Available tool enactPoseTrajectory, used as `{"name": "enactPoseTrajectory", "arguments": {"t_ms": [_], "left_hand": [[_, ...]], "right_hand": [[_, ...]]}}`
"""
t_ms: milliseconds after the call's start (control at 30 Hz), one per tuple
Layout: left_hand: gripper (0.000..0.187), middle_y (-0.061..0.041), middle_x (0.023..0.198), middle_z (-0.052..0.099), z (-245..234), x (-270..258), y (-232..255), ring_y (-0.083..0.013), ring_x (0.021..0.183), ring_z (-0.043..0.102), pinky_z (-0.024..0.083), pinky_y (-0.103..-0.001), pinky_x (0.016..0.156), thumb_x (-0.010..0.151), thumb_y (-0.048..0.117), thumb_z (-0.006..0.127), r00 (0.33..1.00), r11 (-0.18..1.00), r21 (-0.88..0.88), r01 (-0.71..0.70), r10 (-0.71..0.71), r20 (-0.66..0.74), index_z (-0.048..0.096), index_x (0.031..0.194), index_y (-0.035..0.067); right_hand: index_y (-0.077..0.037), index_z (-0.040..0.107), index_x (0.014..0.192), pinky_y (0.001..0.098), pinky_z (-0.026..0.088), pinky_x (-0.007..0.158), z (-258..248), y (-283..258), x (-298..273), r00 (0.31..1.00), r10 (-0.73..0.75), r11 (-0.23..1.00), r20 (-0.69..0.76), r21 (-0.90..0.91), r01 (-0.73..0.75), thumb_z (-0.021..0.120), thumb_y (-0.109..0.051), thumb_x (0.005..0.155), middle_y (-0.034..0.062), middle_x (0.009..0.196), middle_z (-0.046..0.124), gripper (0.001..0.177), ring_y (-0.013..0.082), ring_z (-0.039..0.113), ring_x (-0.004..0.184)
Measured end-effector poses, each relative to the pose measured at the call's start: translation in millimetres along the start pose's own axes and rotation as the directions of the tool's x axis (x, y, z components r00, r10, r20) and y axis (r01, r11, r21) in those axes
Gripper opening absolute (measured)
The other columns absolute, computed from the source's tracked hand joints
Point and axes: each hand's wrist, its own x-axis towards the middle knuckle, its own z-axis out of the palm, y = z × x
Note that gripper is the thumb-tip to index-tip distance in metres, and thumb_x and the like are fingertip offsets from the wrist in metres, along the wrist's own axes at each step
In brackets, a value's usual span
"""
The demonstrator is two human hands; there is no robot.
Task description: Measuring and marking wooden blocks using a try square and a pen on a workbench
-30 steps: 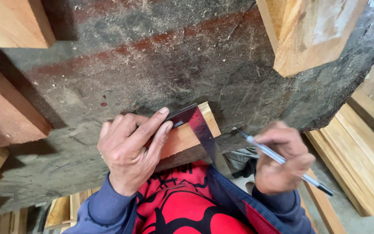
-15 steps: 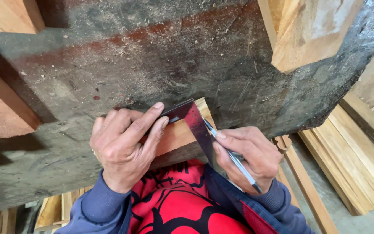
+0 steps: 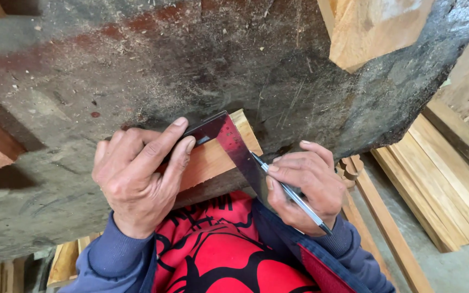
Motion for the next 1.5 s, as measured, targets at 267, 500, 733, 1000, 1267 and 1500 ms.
{"name": "enactPoseTrajectory", "arguments": {"t_ms": [267,500,733,1000,1267,1500], "left_hand": [[0.012,-0.003,0.076,0.059,-1.8,2.3,4.5,-0.0194,0.064,0.048,0.03,-0.032,0.064,0.09,0.017,0.068,1.0,1.0,0.0,0.011,-0.011,0.005,0.07,0.1,0.009],[0.024,0.008,0.069,0.064,-17.4,-23.5,22.0,-0.012,0.05,0.056,0.026,-0.032,0.043,0.088,0.033,0.037,0.912,0.756,-0.593,-0.278,0.401,0.085,0.056,0.076,0.024],[0.002,-0.003,0.085,0.05,36.6,-62.2,90.2,-0.0177,0.068,0.04,0.039,-0.028,0.061,0.092,0.012,0.055,0.739,0.532,-0.531,-0.66,0.585,-0.333,0.056,0.092,0.01],[0.027,-0.008,0.12,0.047,62.6,-69.5,77.4,-0.018,0.105,0.048,0.037,-0.035,0.092,0.098,0.035,0.048,0.925,0.946,0.043,-0.323,0.325,-0.198,0.053,0.123,0.025],[0.055,0.0,0.138,0.044,9.3,-69.3,33.8,-0.0219,0.129,0.034,0.016,-0.036,0.105,0.087,0.034,0.064,0.997,0.893,0.446,-0.058,0.072,-0.013,0.044,0.136,0.018],[0.03,-0.015,0.134,0.044,35.2,-75.2,33.2,-0.0281,0.125,0.039,0.019,-0.036,0.106,0.1,0.03,0.05,0.972,0.902,0.387,-0.193,0.23,-0.052,0.051,0.13,0.034]], "right_hand": [[-0.005,0.048,0.062,0.0358,0.044,0.074,-15.8,-13.7,1.9,0.985,0.155,0.98,0.08,0.109,-0.163,0.05,-0.011,0.079,0.0058,0.063,0.054,0.018,0.0179,0.053,0.059],[0.007,0.064,0.085,0.026,0.055,0.051,-60.4,8.8,-61.7,0.346,0.426,0.222,0.836,0.275,-0.936,0.031,-0.05,0.084,0.0206,0.077,0.072,0.066,0.0224,0.066,0.054],[0.006,0.03,0.134,0.0457,0.043,0.083,-110.1,-9.4,-92.7,0.641,0.521,-0.32,0.564,0.825,-0.466,0.059,-0.028,0.095,0.0203,0.126,0.048,0.059,0.0295,0.055,0.104],[0.01,0.027,0.105,0.0448,0.047,0.054,-129.8,59.2,-73.7,0.949,0.043,0.993,-0.311,-0.092,-0.075,0.046,0.014,0.11,0.0366,0.102,0.05,0.02,0.0385,0.052,0.064],[-0.004,0.057,0.079,0.0307,0.037,0.054,-136.4,71.9,25.9,0.831,0.287,0.869,0.476,-0.494,-0.018,0.044,-0.021,0.097,0.0095,0.055,0.052,0.027,0.0183,0.049,0.05],[-0.009,0.041,0.047,0.0345,0.027,0.038,-107.5,79.9,67.0,0.635,0.163,0.886,0.755,-0.395,0.243,0.053,-0.035,0.087,0.0059,0.036,0.032,0.048,0.0202,0.03,0.031]]}}
